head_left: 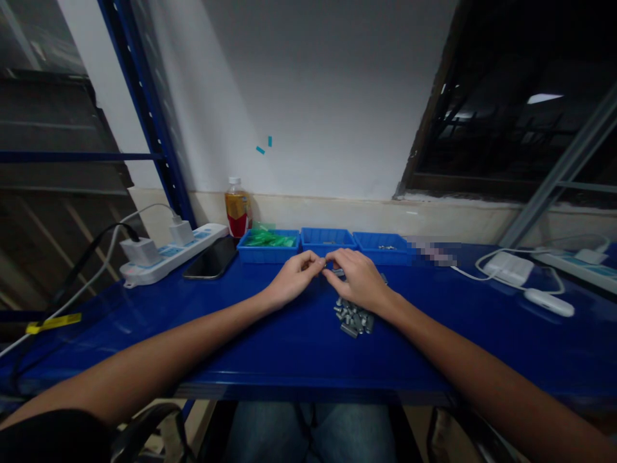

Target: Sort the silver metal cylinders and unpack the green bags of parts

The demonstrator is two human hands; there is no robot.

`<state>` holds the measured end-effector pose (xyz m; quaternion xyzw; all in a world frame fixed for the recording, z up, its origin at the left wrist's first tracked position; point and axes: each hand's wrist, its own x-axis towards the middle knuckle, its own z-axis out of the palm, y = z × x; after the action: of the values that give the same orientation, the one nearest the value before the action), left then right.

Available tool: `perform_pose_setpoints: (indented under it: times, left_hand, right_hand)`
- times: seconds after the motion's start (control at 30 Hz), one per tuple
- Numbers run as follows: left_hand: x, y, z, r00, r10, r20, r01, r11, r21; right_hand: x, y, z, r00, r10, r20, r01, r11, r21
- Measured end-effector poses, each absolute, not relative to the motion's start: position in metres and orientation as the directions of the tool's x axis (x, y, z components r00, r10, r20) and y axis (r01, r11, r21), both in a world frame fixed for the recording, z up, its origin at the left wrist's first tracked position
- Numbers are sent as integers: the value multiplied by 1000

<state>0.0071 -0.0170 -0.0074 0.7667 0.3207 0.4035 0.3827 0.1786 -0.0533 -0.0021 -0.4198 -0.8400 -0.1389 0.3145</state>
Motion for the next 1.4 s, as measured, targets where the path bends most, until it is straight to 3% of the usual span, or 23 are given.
perform_pose_setpoints:
  times: [0.1, 0.2, 0.27, 0.37, 0.47, 0.53, 0.63, 0.73, 0.83, 0.93, 1.1, 1.3, 1.4]
  left_hand:
    - [7, -19, -8, 495, 786, 370, 240, -533, 811]
    - [5, -22, -8, 570, 720, 396, 335, -644, 688]
    - [5, -26, -8, 660, 625, 417, 368, -753, 546]
    - [5, -33, -10, 806, 438, 397, 329, -890, 315]
    - [5, -36, -12, 879, 330, 344, 276, -941, 196]
    - [4, -35, -13, 881, 325, 343, 281, -944, 174]
    - [2, -30, -11, 828, 394, 399, 330, -918, 221]
    - [1, -24, -8, 685, 566, 459, 414, -820, 394]
    - [1, -20, -5, 556, 706, 439, 424, -695, 581]
    - [2, -19, -4, 517, 757, 400, 375, -621, 689]
    - [5, -21, -6, 515, 773, 371, 329, -578, 747]
    - [5, -22, -7, 549, 760, 348, 339, -582, 739]
    - [4, -25, -8, 645, 678, 351, 363, -677, 641]
  right_hand:
    - [178, -54, 1, -458, 613, 644, 789, 614, -25]
    - [189, -50, 13, -387, 606, 694, 821, 570, -40]
    - [207, -43, 20, -240, 610, 755, 884, 458, -90]
    - [243, -29, 24, 0, 653, 757, 976, 164, -141]
    - [266, -21, 20, 51, 747, 663, 997, 2, -79]
    - [264, -21, 16, -2, 787, 617, 998, 42, -51]
    - [238, -30, 13, -188, 789, 585, 955, 286, -78]
    - [206, -44, 13, -386, 734, 558, 848, 521, -100]
    - [186, -55, 12, -494, 670, 553, 781, 623, -57]
    - [182, -58, 10, -530, 653, 541, 767, 642, -23]
    - [182, -55, 5, -509, 637, 578, 780, 625, -1]
    - [187, -50, 11, -494, 599, 631, 776, 631, 9]
    - [213, -40, 20, -315, 624, 715, 881, 473, -24]
